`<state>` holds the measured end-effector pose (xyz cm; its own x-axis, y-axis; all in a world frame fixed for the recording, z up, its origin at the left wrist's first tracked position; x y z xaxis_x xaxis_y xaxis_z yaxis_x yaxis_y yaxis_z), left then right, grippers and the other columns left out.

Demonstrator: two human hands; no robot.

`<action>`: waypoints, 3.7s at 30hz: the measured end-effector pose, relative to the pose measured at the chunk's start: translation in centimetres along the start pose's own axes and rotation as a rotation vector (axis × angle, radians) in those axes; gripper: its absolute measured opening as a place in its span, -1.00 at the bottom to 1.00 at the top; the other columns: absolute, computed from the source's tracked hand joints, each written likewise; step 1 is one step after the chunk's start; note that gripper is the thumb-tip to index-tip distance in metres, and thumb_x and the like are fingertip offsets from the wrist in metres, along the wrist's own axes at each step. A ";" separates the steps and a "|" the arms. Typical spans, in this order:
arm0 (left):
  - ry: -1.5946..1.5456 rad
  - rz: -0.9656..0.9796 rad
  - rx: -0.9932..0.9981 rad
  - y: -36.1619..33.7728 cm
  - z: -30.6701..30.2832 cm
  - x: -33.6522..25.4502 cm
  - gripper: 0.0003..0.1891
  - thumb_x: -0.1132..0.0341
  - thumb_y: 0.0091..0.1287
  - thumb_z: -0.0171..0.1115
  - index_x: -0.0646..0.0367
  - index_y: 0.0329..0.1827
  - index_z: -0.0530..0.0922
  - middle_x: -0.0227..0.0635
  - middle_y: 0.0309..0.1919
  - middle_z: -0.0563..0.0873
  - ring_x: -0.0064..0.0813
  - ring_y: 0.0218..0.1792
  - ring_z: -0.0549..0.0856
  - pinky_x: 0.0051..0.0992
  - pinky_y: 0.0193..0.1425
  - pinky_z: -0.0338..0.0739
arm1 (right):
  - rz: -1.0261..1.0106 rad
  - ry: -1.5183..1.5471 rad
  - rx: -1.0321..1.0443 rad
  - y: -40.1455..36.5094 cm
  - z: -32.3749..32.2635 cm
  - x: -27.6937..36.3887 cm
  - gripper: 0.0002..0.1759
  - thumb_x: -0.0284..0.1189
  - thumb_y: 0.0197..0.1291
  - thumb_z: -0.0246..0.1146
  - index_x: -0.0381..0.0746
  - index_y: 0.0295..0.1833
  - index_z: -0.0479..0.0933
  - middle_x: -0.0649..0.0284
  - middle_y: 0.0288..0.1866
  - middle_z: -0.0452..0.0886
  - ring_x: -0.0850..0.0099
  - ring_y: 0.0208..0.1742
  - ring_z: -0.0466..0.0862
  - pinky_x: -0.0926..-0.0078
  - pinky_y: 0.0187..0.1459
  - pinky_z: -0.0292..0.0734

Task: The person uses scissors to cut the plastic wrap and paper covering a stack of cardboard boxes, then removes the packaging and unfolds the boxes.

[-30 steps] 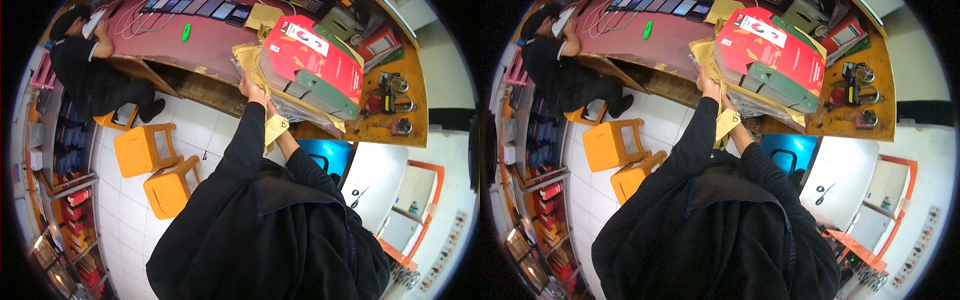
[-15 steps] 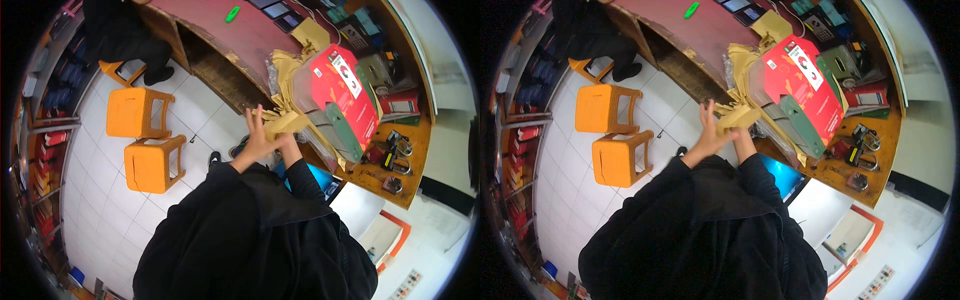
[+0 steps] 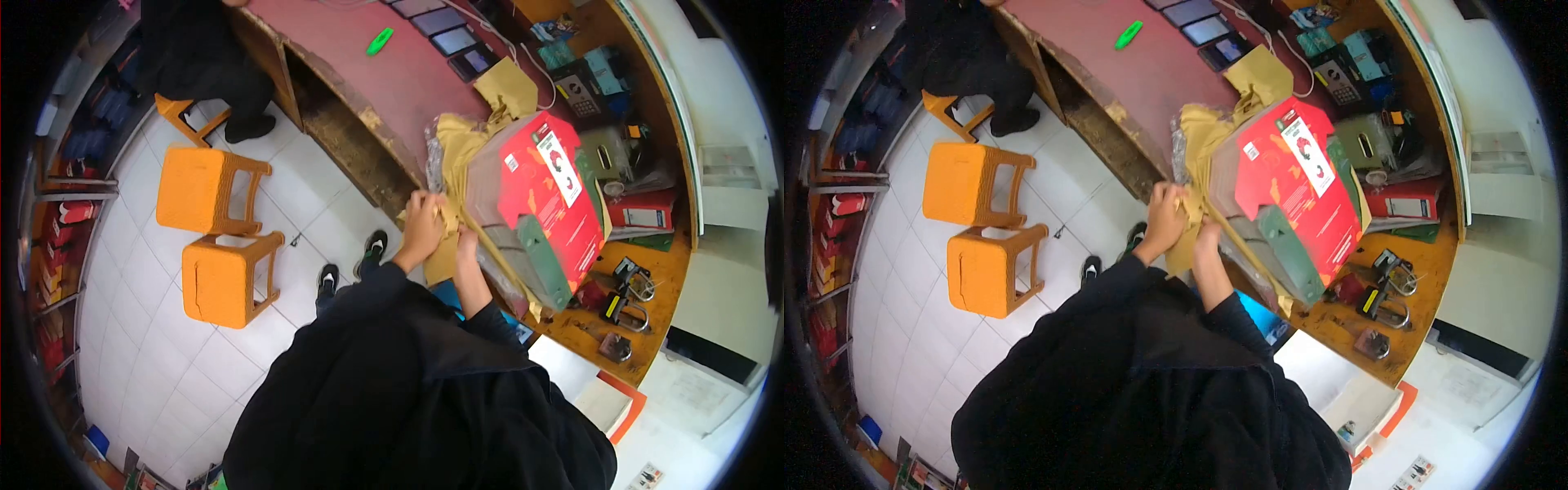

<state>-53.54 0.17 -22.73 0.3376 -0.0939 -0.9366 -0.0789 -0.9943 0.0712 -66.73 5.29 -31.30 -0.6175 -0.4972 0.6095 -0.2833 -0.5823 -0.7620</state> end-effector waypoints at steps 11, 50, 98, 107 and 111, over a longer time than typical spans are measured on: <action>-0.322 -0.107 0.121 -2.7 -0.6 -0.4 -0.44 0.09 0.18 0.40 0.24 0.12 0.46 -0.11 -0.22 0.73 -0.29 -0.20 0.75 -0.41 -0.09 0.59 | 0.186 0.426 0.198 -3.0 3.5 1.0 -0.55 -0.40 0.37 -0.23 -0.32 0.28 0.32 0.02 0.26 0.45 0.10 0.25 0.47 0.10 0.28 0.39; 0.724 0.276 0.774 6.3 -10.7 24.3 -0.75 0.31 0.17 0.13 0.34 -0.26 0.62 -0.05 -0.38 0.73 -0.20 -0.33 0.73 -0.21 -0.31 0.55 | -0.552 -0.668 -0.616 -14.1 -12.3 -4.3 -0.69 -0.28 0.22 0.23 -0.22 0.00 0.53 0.07 -0.35 0.65 0.12 -0.34 0.66 0.27 -0.27 0.54; -0.702 -0.792 0.561 -16.5 -2.2 5.7 -0.49 -0.04 0.41 -0.04 0.08 0.30 0.37 -0.31 0.13 0.56 -0.38 0.05 0.61 -0.32 0.03 0.55 | -0.753 -0.745 0.754 -17.3 1.3 -3.5 0.20 -0.13 -0.18 0.54 -0.04 0.55 -0.01 -0.08 0.34 0.29 0.05 0.37 0.31 0.25 0.32 0.26; -1.121 -0.648 0.343 -8.3 -4.6 1.3 -0.41 -0.14 0.39 -0.18 0.07 0.31 0.38 -0.19 0.16 0.56 -0.12 0.13 0.57 -0.06 0.17 0.48 | -0.743 -0.646 0.599 -17.1 3.0 -2.8 -0.22 -0.49 -0.05 0.24 -0.10 0.41 0.30 0.01 -0.15 0.69 0.20 -0.22 0.72 0.34 -0.13 0.57; -0.734 -0.731 0.668 -3.9 -0.1 6.2 -0.58 0.01 0.42 -0.07 0.10 0.11 0.53 -0.23 -0.08 0.70 -0.18 -0.17 0.71 -0.20 -0.07 0.60 | -0.677 -0.763 0.571 -17.1 1.5 -2.3 -0.27 -0.45 -0.02 0.24 -0.07 0.38 0.35 -0.08 -0.11 0.66 0.08 -0.18 0.70 0.27 -0.13 0.55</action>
<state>-51.00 3.47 -28.76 -0.0860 0.7384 -0.6688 -0.6294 -0.5607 -0.5381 -59.36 15.41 -19.39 0.1896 -0.1184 0.9747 0.1055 -0.9845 -0.1401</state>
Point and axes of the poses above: each hand's wrist, its own y-axis towards the middle knuckle, its own z-axis out of the palm, x = y × z, the point moved 9 cm from there along y, towards the middle knuckle
